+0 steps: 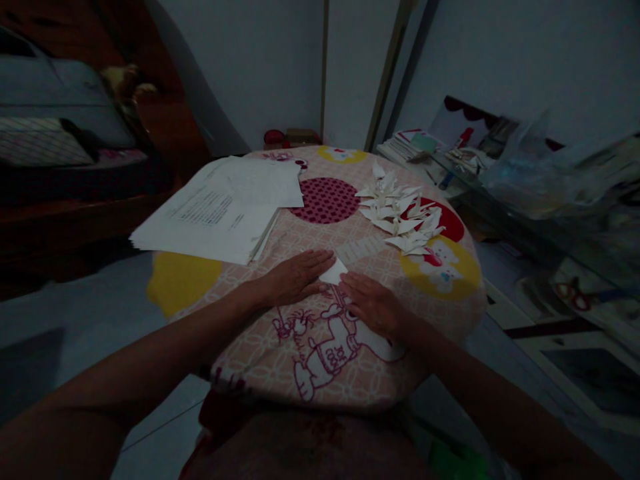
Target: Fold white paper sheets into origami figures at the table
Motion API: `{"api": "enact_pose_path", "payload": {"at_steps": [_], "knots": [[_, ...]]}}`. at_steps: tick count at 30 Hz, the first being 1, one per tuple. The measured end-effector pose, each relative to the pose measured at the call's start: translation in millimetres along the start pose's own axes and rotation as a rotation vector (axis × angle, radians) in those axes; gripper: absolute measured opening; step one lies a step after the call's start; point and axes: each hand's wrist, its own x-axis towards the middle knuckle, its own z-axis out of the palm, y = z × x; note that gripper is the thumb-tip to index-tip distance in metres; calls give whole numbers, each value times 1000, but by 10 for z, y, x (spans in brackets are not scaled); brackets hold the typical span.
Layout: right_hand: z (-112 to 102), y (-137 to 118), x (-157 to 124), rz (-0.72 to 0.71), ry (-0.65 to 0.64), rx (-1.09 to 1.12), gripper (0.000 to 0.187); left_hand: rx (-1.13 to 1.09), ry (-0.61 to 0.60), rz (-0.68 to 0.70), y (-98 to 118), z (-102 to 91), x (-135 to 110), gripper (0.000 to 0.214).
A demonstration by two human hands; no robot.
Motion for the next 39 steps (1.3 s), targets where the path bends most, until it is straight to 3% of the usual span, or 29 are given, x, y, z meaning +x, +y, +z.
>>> {"api": "enact_pose_path", "payload": {"at_steps": [11,15,18,20,26,30,34,37,39], "knots": [[-189,-54,-370,-57,27,-49,43,4,-48,-12,45,-72,6,69],[-292,8,-420,32,34,27,31,-3,-42,-11,41,-60,9,69],[-303,57,-341,161,182,74,26,-1,-26,-14,40,-48,13,70],[-266,48,-218,166,258,45,28,-3,-5,-16,38,-44,18,72],[-119,-80,192,54,55,-160,38,7,44,-79,51,-48,58,71],[-90,-26,280,58,32,-216,35,9,66,-132,96,-49,96,61],[-144,89,292,123,177,-5,31,-120,162,-207,123,-135,114,40],[-215,123,315,309,322,407,28,-330,238,-313,111,-251,119,36],[-249,119,338,495,332,749,30,-533,286,-392,89,-305,130,34]]}}
